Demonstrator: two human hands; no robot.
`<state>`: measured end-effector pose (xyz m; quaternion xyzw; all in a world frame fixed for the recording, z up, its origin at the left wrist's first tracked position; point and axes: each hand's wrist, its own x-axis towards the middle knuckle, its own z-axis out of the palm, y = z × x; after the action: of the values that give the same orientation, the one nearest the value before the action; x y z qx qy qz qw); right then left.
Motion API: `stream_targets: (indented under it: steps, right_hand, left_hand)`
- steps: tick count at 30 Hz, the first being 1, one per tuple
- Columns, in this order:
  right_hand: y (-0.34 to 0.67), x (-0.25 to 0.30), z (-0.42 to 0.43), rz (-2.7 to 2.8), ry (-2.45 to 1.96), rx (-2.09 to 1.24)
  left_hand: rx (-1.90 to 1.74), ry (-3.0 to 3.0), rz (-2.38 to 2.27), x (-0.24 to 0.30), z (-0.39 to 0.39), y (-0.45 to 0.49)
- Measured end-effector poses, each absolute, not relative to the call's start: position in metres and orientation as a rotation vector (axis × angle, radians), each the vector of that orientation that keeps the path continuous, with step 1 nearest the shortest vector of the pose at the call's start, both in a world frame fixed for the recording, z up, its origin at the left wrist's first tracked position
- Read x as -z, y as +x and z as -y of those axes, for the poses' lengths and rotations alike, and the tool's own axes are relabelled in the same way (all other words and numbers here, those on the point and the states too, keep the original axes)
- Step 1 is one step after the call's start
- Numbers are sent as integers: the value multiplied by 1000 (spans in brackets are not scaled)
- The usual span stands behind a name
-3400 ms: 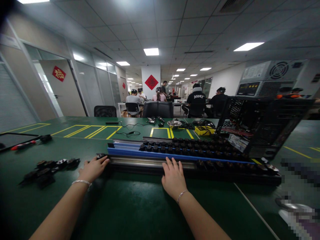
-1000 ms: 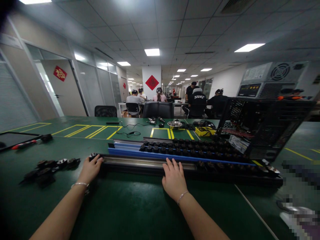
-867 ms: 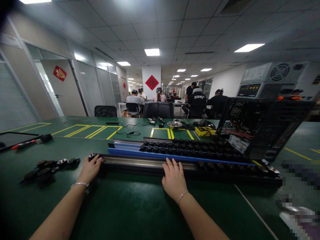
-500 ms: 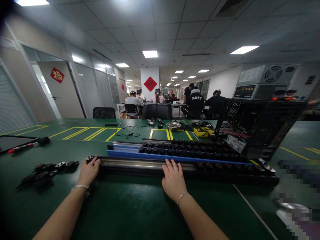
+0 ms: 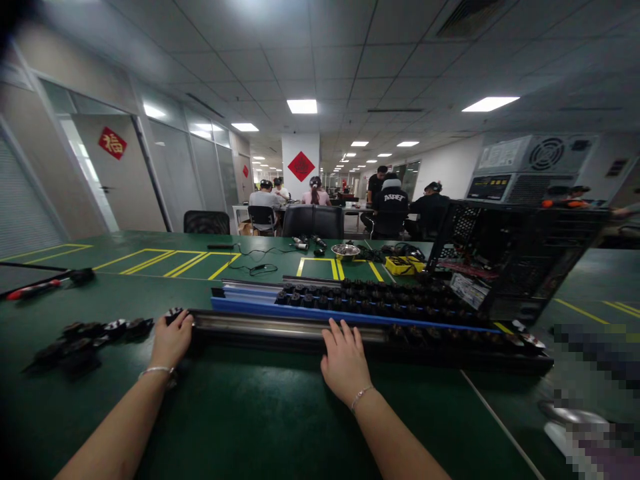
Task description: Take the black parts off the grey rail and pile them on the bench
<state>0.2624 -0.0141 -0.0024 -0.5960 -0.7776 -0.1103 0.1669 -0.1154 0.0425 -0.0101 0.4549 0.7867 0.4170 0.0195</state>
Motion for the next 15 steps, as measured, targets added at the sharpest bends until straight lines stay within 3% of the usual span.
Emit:
stream_targets:
  steps: [15]
  right_hand:
    - [263, 2, 13, 2213, -1687, 304]
  left_hand:
    - [-1344, 1352, -2425, 8, -41, -117]
